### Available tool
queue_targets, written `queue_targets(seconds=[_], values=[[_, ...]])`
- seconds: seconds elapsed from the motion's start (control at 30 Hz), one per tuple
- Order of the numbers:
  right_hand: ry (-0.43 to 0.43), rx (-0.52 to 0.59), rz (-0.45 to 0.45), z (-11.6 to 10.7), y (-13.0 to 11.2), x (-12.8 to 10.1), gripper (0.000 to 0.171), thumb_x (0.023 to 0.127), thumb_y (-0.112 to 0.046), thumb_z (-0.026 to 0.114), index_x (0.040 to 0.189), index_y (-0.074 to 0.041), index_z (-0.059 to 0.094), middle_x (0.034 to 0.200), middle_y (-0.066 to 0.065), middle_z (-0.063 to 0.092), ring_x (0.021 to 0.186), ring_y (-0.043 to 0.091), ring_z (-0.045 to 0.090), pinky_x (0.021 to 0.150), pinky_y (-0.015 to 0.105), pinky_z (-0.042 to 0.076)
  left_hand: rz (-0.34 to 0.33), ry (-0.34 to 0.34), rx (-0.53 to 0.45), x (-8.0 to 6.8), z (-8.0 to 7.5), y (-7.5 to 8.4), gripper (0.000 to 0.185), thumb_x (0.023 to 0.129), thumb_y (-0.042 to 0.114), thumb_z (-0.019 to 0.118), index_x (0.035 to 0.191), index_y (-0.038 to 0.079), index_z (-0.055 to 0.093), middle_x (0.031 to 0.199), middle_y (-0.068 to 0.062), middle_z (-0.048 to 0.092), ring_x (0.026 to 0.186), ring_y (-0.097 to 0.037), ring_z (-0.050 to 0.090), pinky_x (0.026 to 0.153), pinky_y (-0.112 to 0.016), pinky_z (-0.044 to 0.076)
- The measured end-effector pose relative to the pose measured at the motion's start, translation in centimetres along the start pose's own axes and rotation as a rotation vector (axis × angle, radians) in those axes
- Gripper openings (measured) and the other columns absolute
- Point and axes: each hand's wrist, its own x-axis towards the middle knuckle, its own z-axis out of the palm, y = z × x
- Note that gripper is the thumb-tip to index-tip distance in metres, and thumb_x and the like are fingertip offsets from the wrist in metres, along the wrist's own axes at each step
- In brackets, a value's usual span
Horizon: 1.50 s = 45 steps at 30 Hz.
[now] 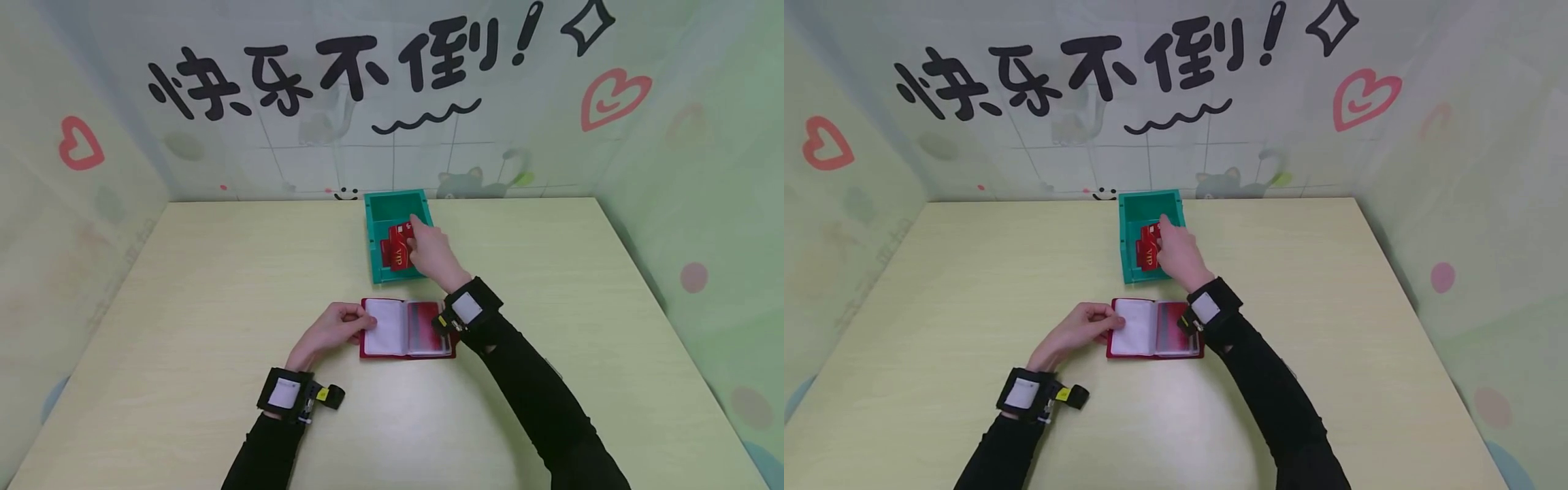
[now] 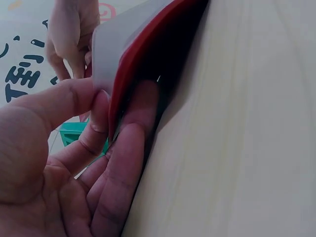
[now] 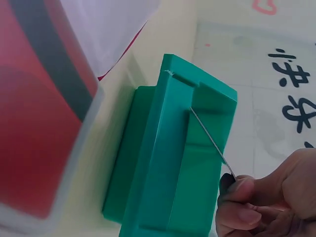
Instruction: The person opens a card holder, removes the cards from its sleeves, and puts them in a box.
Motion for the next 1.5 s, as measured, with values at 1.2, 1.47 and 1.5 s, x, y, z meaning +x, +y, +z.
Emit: queue_targets(seconds=[1.2,1.47,1.5], values=[[-0.066,-0.268,0.048,3.5,-0.5,2.2,0.012,0.097,-0.014,0.064,0.099,-0.001,0.065,0.091,0.015,0.067,0.075,0.028,0.067,0.061,0.034,0.059,-0.004,0.056,0.025,-0.2,0.4,-0.2,0.018,0.096,0.018,0.067,0.093,0.000,0.069,0.081,-0.002,0.069,0.076,-0.015,0.059,0.069,-0.022,0.052],[0.035,-0.054,-0.073,1.8,0.1,-1.7,0.017,0.098,-0.015,0.062,0.105,0.000,0.067,0.074,0.011,0.065,0.062,0.020,0.059,0.051,0.024,0.042,0.014,0.112,0.112,-0.3,0.6,0.0,0.020,0.091,0.018,0.072,0.100,0.002,0.062,0.069,0.000,0.061,0.067,-0.014,0.051,0.062,-0.024,0.038],[0.026,-0.012,-0.074,1.5,0.2,-2.4,0.019,0.098,-0.015,0.063,0.108,0.000,0.068,0.074,0.011,0.065,0.060,0.019,0.057,0.051,0.023,0.041,0.013,0.116,0.120,-0.3,0.6,0.0,0.024,0.090,0.018,0.073,0.103,0.002,0.060,0.069,-0.002,0.062,0.066,-0.014,0.051,0.062,-0.024,0.038]])
